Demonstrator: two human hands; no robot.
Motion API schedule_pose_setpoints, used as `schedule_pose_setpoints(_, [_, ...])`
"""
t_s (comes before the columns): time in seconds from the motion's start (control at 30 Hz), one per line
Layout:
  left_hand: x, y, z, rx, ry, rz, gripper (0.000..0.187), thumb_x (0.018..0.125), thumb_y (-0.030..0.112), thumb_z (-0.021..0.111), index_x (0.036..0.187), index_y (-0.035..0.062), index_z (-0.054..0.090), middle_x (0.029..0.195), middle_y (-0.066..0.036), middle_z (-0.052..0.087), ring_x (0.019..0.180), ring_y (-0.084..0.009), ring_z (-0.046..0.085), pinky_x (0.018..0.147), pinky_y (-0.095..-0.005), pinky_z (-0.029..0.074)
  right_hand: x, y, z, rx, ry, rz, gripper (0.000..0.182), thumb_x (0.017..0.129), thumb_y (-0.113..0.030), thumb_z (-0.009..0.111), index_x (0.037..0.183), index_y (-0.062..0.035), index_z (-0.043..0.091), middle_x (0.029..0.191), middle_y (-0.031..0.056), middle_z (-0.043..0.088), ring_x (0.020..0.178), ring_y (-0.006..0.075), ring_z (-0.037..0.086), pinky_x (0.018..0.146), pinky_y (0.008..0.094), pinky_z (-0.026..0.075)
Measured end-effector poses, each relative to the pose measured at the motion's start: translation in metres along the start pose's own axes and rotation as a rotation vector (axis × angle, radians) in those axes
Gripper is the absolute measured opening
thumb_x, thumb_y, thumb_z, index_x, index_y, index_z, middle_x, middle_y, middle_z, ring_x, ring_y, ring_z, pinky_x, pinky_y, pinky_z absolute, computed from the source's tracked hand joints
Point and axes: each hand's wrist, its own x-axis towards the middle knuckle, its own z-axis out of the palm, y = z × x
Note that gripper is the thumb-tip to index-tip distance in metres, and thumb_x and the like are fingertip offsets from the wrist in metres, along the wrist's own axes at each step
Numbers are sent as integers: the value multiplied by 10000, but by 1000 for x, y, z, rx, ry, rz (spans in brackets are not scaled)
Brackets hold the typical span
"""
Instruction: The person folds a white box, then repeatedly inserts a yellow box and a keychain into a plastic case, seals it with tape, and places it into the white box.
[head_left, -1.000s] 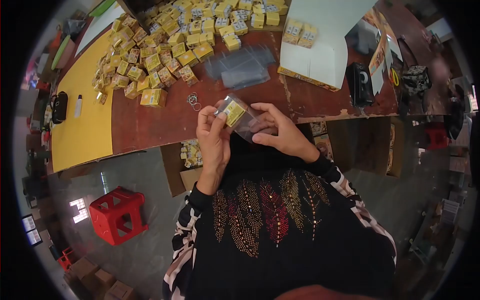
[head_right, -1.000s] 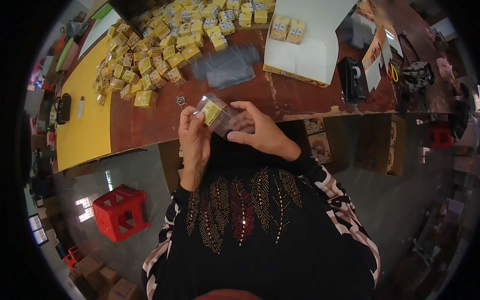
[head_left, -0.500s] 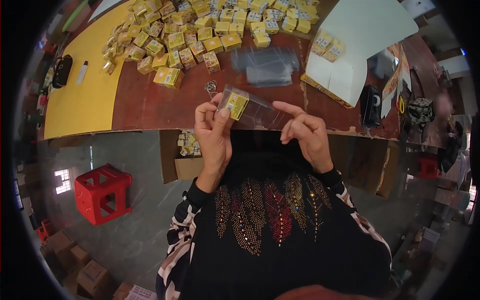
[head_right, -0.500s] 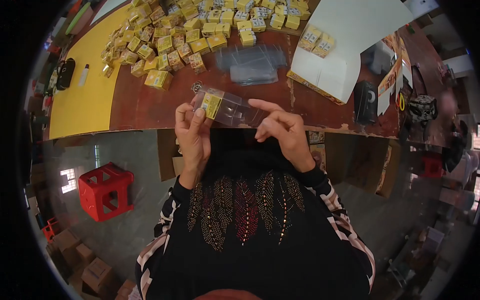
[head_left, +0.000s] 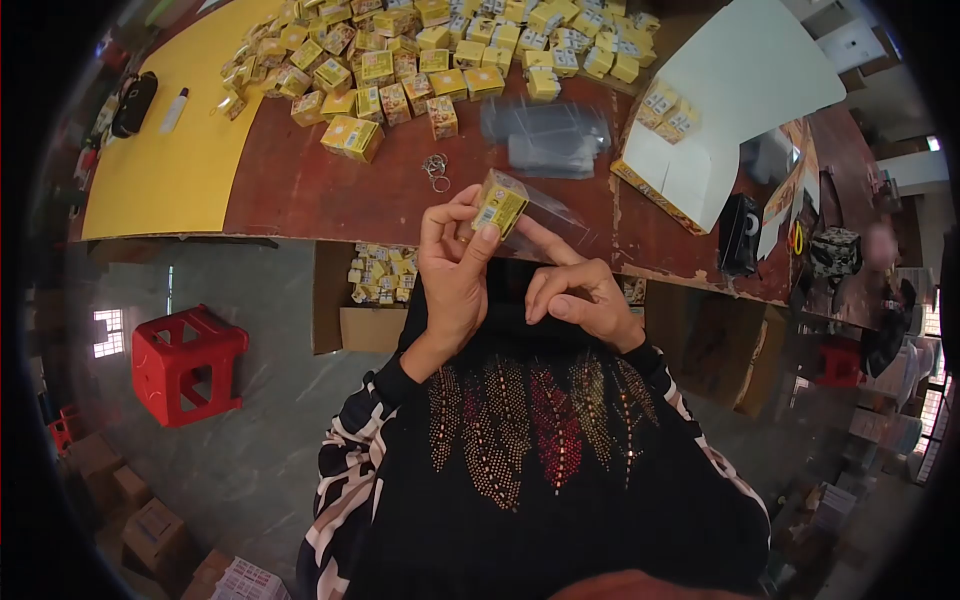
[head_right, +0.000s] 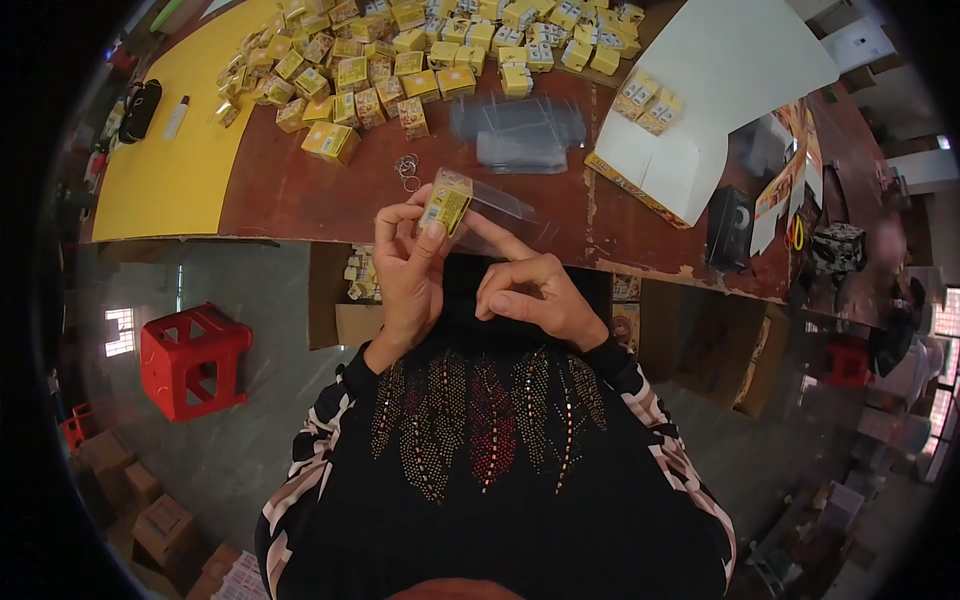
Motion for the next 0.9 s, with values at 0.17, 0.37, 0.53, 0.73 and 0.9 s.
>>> schedule_pose_setpoints(0.17, [3,16,-7,305,-127,-123,473,856,-37,666,1283,54,485,1295,-137,506,1176,-202,563,1003,-328,472,0,-12,-6,-137,130,156,228,933,-167,638,868,38,716,1438,196,498,781,120,661,714,269,542])
schedule_pose_setpoints(0.37, [4,26,-23,1118,-494,-49,611,749,21,704,1332,89,533,1183,-70,584,1070,-226,601,933,-344,479,25,-39,-20,-639,-185,200,149,920,-82,669,999,39,707,1112,163,704,622,118,655,602,250,545])
schedule_pose_setpoints(0.53, [3,34,-38,706,-375,-435,551,786,27,747,1286,74,521,1181,-45,603,1101,-162,596,914,-338,506,75,-88,-73,-509,28,261,157,928,-138,657,964,10,693,972,106,734,641,119,659,589,240,517])
schedule_pose_setpoints(0.73, [11,30,-51,593,-291,-434,580,796,-23,767,1306,69,507,1209,-47,603,1171,-157,581,958,-333,510,180,-24,-166,-1485,544,115,398,851,-412,709,927,-26,648,837,158,698,755,290,682,664,388,513])
schedule_pose_setpoints(0.9, [12,29,-53,586,-222,-417,580,788,-34,773,1294,65,507,1226,-43,590,1183,-161,577,963,-332,517,205,-3,-171,-1582,502,337,648,792,-500,730,1109,54,618,1000,244,696,954,389,677,802,482,533])
